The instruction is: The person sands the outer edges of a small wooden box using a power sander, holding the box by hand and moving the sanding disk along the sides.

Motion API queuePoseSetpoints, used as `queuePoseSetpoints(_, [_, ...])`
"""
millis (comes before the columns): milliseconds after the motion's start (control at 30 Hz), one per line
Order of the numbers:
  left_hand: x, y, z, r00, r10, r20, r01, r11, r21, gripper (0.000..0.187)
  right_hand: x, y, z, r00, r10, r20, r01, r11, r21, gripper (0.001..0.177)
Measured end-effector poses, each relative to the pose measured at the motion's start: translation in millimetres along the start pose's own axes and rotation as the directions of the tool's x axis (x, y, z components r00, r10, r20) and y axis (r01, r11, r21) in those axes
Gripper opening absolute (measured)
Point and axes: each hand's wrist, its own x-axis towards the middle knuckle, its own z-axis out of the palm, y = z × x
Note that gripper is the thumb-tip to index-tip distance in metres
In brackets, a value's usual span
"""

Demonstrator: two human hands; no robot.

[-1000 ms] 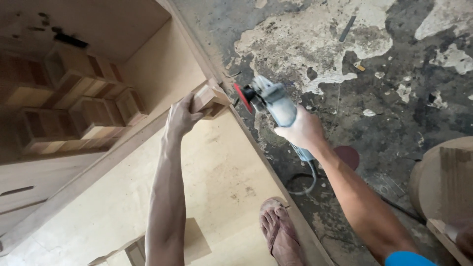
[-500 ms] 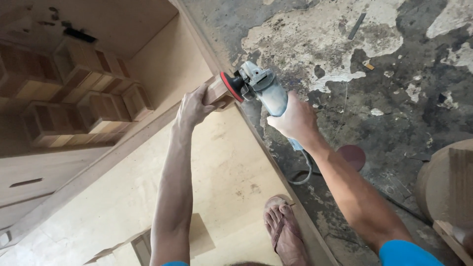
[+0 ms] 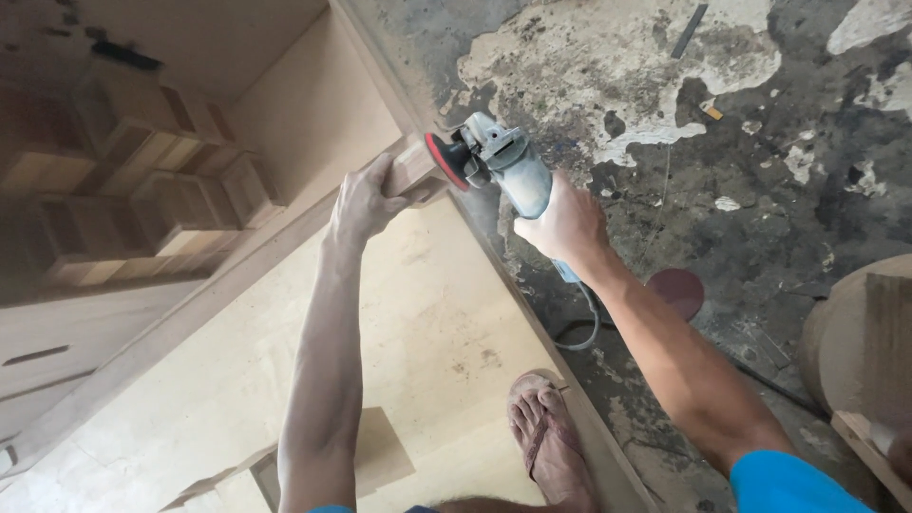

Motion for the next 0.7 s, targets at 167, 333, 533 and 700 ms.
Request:
queuePoseSetpoints(167, [-4.4,0.8,-1.4,1.0,0.019,-0.005,-0.019,1.0,-0.004,0.049,13.9,10.1,16.0,1.0,0.002,0.02,-0.001,0.999,-0.043,0.064])
queuePoseSetpoints(333, [-4.8,3.4,-2.2,1.0,-0.011,-0.015,0.011,1.0,0.02,0.047,25.9,20.1,31.2,0.999,0.041,0.002,-0.041,0.998,-0.039,0.065])
queuePoseSetpoints(533, [-0.4,1.0,-2.4,0.999,-0.01,0.031,0.01,1.0,0.02,0.054,35.6,57.9,56.7,0.998,0.053,-0.019,-0.054,0.998,-0.032,0.079])
queuePoseSetpoints(700, [-3.7,8.6,-1.2,0.999,-0.034,0.023,0.035,0.998,-0.047,0.053,29.7,67.3,46.9,0.997,0.078,-0.022,-0.079,0.994,-0.074,0.083])
